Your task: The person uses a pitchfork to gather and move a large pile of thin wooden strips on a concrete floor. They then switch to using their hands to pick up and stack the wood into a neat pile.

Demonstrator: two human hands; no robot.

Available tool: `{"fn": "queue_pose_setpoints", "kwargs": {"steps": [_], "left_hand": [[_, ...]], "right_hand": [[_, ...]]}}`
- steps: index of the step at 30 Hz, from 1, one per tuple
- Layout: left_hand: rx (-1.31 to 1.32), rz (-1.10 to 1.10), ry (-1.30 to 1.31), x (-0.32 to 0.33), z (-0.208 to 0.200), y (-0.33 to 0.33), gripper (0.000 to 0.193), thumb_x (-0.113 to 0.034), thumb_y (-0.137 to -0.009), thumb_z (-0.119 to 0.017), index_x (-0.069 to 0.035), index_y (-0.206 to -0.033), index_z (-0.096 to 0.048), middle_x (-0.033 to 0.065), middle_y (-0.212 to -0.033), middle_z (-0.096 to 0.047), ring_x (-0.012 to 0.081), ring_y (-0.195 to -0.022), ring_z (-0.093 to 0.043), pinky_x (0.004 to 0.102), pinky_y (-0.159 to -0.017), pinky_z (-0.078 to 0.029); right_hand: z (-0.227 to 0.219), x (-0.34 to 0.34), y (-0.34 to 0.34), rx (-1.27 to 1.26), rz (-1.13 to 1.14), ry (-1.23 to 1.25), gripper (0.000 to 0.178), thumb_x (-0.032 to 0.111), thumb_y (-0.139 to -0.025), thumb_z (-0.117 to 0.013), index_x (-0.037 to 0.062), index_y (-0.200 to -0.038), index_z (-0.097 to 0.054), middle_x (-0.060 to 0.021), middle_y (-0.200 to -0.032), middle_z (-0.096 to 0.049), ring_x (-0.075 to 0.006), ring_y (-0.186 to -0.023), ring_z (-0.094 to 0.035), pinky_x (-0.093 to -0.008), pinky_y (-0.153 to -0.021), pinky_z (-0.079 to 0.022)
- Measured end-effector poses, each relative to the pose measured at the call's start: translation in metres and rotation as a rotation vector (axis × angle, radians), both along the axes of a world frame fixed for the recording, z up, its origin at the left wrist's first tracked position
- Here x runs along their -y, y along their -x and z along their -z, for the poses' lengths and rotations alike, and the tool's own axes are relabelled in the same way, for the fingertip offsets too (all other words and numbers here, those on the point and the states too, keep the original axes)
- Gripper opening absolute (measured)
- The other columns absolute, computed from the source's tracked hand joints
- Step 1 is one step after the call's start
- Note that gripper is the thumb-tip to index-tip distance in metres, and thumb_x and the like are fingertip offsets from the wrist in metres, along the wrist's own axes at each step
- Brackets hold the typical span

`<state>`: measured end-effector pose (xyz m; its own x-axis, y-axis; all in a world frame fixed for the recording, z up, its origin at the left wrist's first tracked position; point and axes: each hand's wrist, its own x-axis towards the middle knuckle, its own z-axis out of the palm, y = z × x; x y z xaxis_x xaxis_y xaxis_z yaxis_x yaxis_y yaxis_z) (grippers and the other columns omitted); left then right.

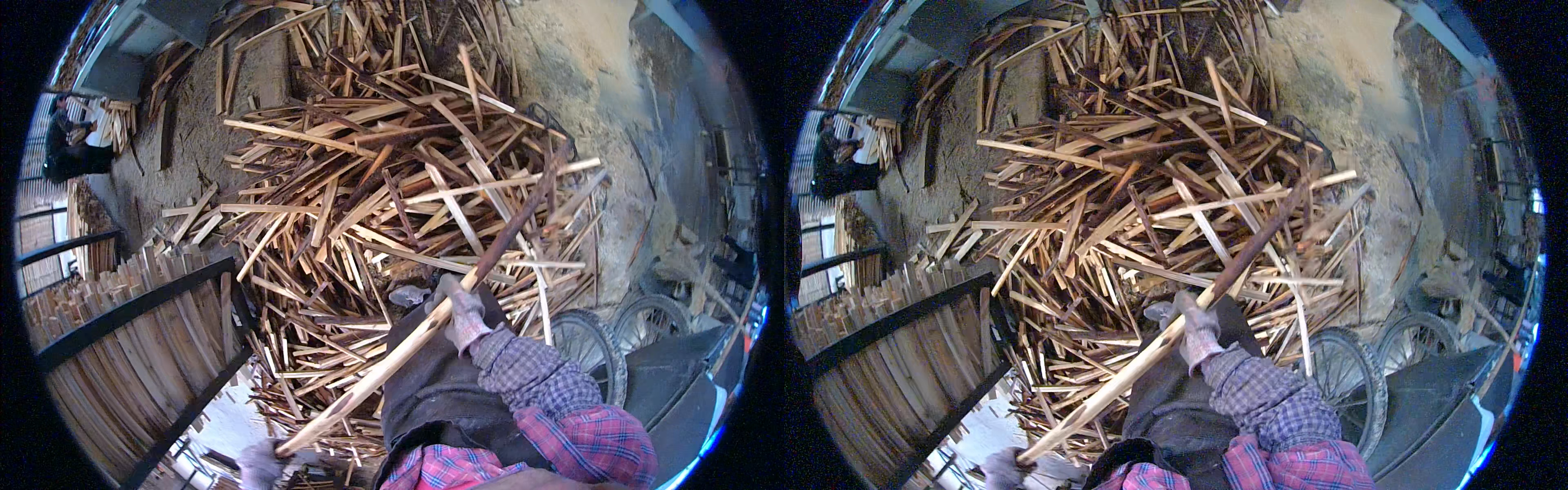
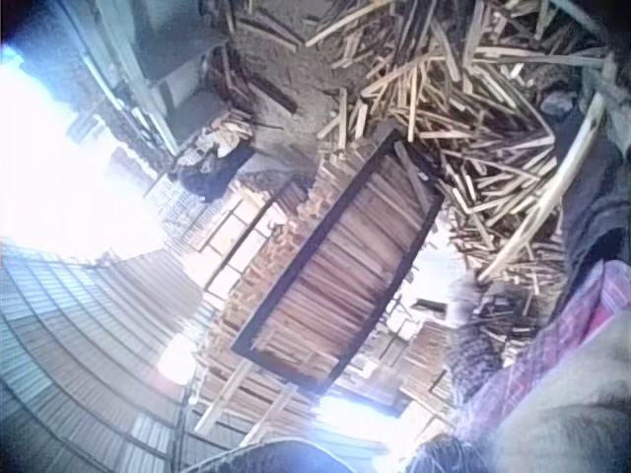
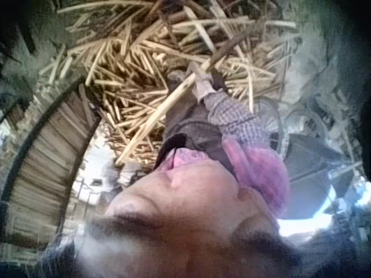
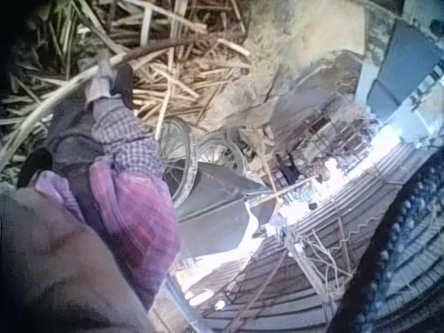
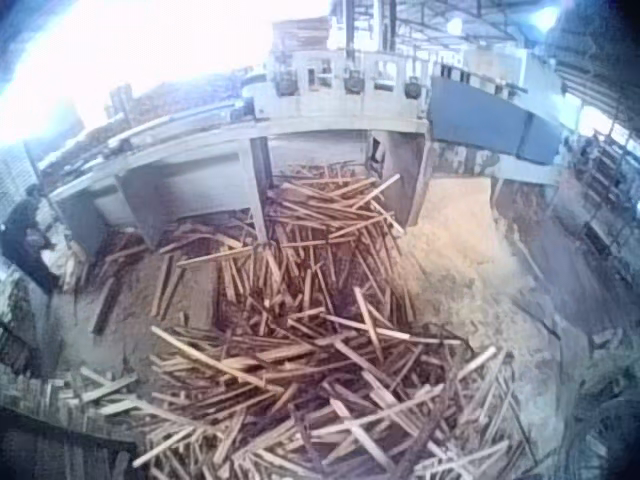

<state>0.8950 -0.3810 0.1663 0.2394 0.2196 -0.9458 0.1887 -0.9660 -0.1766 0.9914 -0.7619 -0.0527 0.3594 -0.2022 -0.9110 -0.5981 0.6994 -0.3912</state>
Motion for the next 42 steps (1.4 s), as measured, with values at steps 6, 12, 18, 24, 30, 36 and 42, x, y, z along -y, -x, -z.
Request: {"fn": "queue_pose_setpoints", "kwargs": {"steps": [6,12,18,24,30,36,42], "left_hand": [[0.005,0.065,0.021,-0.031,0.098,0.089,0.033,-0.042,-0.073,-0.061,-0.014,-0.090,-0.063,0.0136,-0.081,-0.064,0.0320,-0.078,-0.062,0.0414,-0.067,-0.049],[-0.103,0.018,0.140,0.030,0.137,0.100,0.037,-0.047,-0.078,-0.053,-0.017,-0.099,-0.060,0.0135,-0.092,-0.064,0.0319,-0.090,-0.061,0.0423,-0.076,-0.048],[-0.005,-0.045,0.162,0.052,0.159,0.097,0.034,-0.030,-0.074,-0.061,-0.016,-0.105,-0.058,0.0150,-0.100,-0.062,0.0313,-0.096,-0.059,0.0396,-0.083,-0.047],[0.097,-0.220,0.101,0.043,0.128,0.129,0.032,-0.026,-0.072,-0.062,-0.019,-0.103,-0.060,0.0133,-0.098,-0.063,0.0319,-0.095,-0.060,0.0431,-0.081,-0.048],[0.054,-0.307,-0.410,-0.012,0.001,0.165,0.028,-0.028,-0.061,-0.068,-0.017,-0.087,-0.066,0.0097,-0.084,-0.066,0.0273,-0.080,-0.064,0.0369,-0.069,-0.051],[0.011,-0.295,-0.510,-0.022,-0.036,0.211,0.031,-0.025,-0.060,-0.068,-0.020,-0.091,-0.065,0.0076,-0.091,-0.065,0.0267,-0.088,-0.062,0.0368,-0.074,-0.050],[0.056,-0.480,-0.295,0.072,0.011,0.152,0.028,-0.035,-0.066,-0.067,-0.014,-0.085,-0.064,0.0100,-0.092,-0.065,0.0283,-0.090,-0.061,0.0399,-0.077,-0.049]], "right_hand": [[0.043,0.016,0.017,-0.091,0.110,-0.056,0.017,0.010,-0.067,-0.064,0.0041,-0.065,-0.049,-0.0085,-0.058,-0.045,-0.0236,-0.048,-0.048,-0.0366,-0.048,-0.048],[0.048,0.054,0.023,-0.211,-0.043,0.191,0.015,0.010,-0.069,-0.060,0.0010,-0.071,-0.049,-0.0093,-0.062,-0.049,-0.0246,-0.051,-0.051,-0.0351,-0.050,-0.048],[0.015,0.083,0.023,0.156,-0.542,0.554,0.013,0.011,-0.060,-0.057,0.0033,-0.066,-0.049,-0.0144,-0.060,-0.053,-0.0302,-0.054,-0.055,-0.0388,-0.052,-0.048],[-0.035,0.026,-0.011,0.034,-0.073,0.213,0.017,0.017,-0.077,-0.055,0.0041,-0.067,-0.049,-0.0123,-0.055,-0.052,-0.0262,-0.050,-0.055,-0.0399,-0.049,-0.048],[-0.044,-0.099,0.029,0.046,-0.662,0.117,0.016,0.016,-0.077,-0.053,0.0020,-0.071,-0.048,-0.0109,-0.066,-0.054,-0.0232,-0.057,-0.052,-0.0356,-0.055,-0.049],[-0.033,-0.102,0.055,0.378,-1.112,0.117,0.008,0.005,-0.071,-0.058,0.0049,-0.076,-0.051,-0.0077,-0.068,-0.059,-0.0225,-0.060,-0.058,-0.0294,-0.063,-0.050],[0.020,0.000,-0.006,0.045,-0.409,-0.382,0.014,0.007,-0.072,-0.061,0.0037,-0.082,-0.053,-0.0083,-0.064,-0.055,-0.0207,-0.058,-0.056,-0.0357,-0.057,-0.049]]}}
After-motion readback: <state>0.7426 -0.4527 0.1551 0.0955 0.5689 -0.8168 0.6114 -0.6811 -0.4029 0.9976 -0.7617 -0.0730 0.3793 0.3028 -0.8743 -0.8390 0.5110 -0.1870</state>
